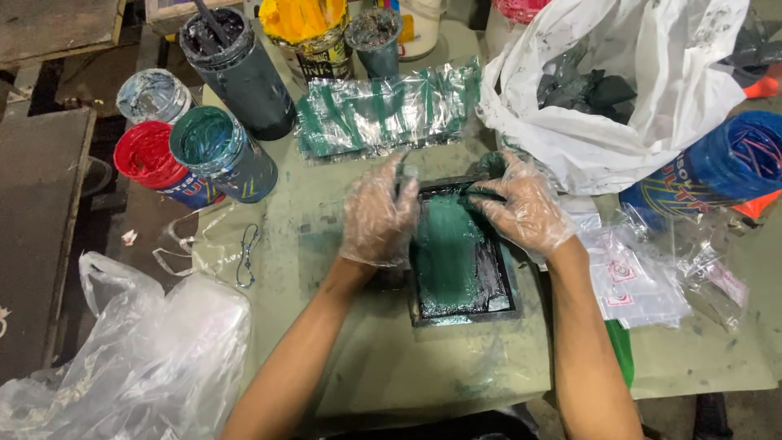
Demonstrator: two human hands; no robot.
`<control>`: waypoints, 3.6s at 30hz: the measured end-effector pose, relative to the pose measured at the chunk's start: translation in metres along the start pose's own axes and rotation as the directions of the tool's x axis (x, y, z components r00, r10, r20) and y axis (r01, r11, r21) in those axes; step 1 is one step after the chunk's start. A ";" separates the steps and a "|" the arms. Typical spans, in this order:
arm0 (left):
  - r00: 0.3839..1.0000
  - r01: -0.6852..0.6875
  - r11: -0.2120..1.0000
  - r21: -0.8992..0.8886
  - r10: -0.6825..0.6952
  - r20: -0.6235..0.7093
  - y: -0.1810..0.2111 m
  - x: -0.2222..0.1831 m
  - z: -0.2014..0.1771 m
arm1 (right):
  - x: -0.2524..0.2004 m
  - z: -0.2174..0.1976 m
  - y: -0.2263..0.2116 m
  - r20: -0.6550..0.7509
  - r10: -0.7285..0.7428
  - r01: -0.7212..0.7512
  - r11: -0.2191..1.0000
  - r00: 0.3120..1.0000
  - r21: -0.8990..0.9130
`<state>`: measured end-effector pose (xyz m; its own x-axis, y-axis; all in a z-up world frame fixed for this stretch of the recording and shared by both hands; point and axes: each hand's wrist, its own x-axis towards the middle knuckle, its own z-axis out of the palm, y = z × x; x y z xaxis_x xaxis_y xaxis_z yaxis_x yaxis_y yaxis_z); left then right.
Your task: Wrapping a small rectangular printing frame with plastic film and smoothing it out by hand
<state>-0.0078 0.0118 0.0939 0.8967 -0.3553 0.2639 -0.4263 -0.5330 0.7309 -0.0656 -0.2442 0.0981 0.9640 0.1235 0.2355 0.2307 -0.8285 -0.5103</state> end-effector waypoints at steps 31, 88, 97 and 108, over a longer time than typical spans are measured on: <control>0.809 -0.132 0.832 0.539 -0.224 0.543 -0.057 0.009 -0.055 | -0.016 0.060 0.062 -0.171 0.352 -0.370 0.925 0.920 -0.085; 0.909 0.348 0.935 0.065 -0.319 -0.270 -0.055 0.017 -0.031 | 0.039 0.051 -0.062 -0.243 0.260 -0.192 0.943 0.934 0.272; 0.966 0.248 0.968 0.033 -0.244 -0.086 -0.043 0.011 -0.058 | 0.033 0.063 -0.028 -0.372 0.225 -0.055 0.908 0.901 0.416; 0.996 -0.032 0.913 0.406 -0.004 0.087 -0.096 -0.012 -0.060 | 0.032 0.078 -0.007 -0.201 0.249 -0.159 0.911 0.948 0.380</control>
<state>0.0293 0.1139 0.0580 0.8847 -0.4186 0.2049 -0.4660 -0.7872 0.4039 -0.0256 -0.1921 0.0449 0.9444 -0.1988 0.2620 0.1073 -0.5668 -0.8168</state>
